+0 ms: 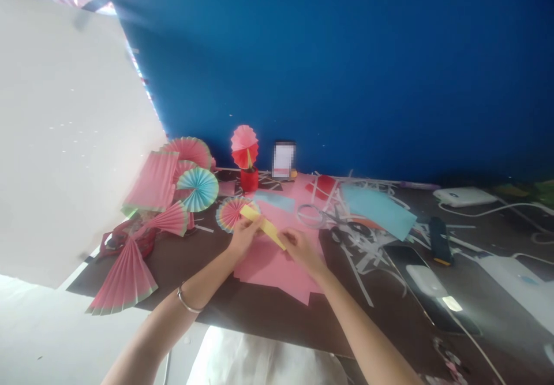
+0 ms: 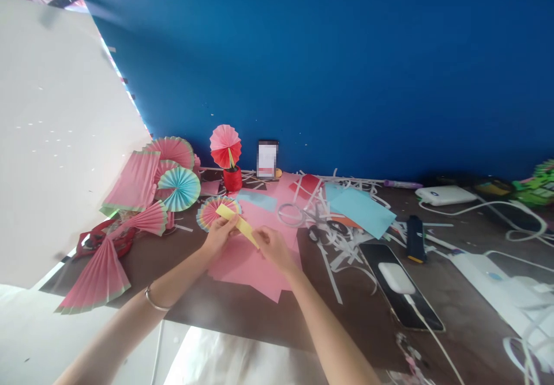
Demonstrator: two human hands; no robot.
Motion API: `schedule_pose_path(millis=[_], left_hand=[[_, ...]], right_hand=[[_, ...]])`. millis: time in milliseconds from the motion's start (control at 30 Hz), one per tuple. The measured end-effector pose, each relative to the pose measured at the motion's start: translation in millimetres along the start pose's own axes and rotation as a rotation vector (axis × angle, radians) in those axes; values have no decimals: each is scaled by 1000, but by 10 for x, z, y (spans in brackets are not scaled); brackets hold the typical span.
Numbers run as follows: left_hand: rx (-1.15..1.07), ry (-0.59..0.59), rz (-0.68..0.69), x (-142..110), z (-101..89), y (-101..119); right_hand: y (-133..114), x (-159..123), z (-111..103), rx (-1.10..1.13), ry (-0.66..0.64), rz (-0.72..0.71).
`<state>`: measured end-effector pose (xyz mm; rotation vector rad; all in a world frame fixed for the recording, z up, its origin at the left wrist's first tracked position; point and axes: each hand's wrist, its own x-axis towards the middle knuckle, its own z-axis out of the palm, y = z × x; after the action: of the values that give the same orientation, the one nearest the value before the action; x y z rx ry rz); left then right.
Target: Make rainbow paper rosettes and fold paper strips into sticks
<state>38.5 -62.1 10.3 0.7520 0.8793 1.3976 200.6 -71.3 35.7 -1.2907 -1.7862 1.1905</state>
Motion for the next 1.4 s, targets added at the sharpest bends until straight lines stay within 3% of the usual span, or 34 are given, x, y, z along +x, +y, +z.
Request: schedule_pose_path(millis=[300, 800, 933, 1033, 1167, 1300, 1400], left_hand=[[-163, 97, -41, 72, -31, 94], [-77, 75, -36, 194, -165, 194], [9, 74, 14, 217, -202, 194], [-13, 68, 23, 182, -182, 171], [-47, -109, -27, 75, -80, 99], [2, -31, -30, 28, -13, 20], [79, -4, -15, 16, -13, -15]], right_hand=[[-32, -15, -23, 23, 24, 52], [-49, -30, -180, -15, -20, 91], [-21, -14, -258, -19, -59, 42], [-16, -3, -284, -9, -54, -8], [-7, -2, -242, -1, -3, 38], [1, -14, -157, -10, -34, 74], [3, -10, -113, -40, -38, -2]])
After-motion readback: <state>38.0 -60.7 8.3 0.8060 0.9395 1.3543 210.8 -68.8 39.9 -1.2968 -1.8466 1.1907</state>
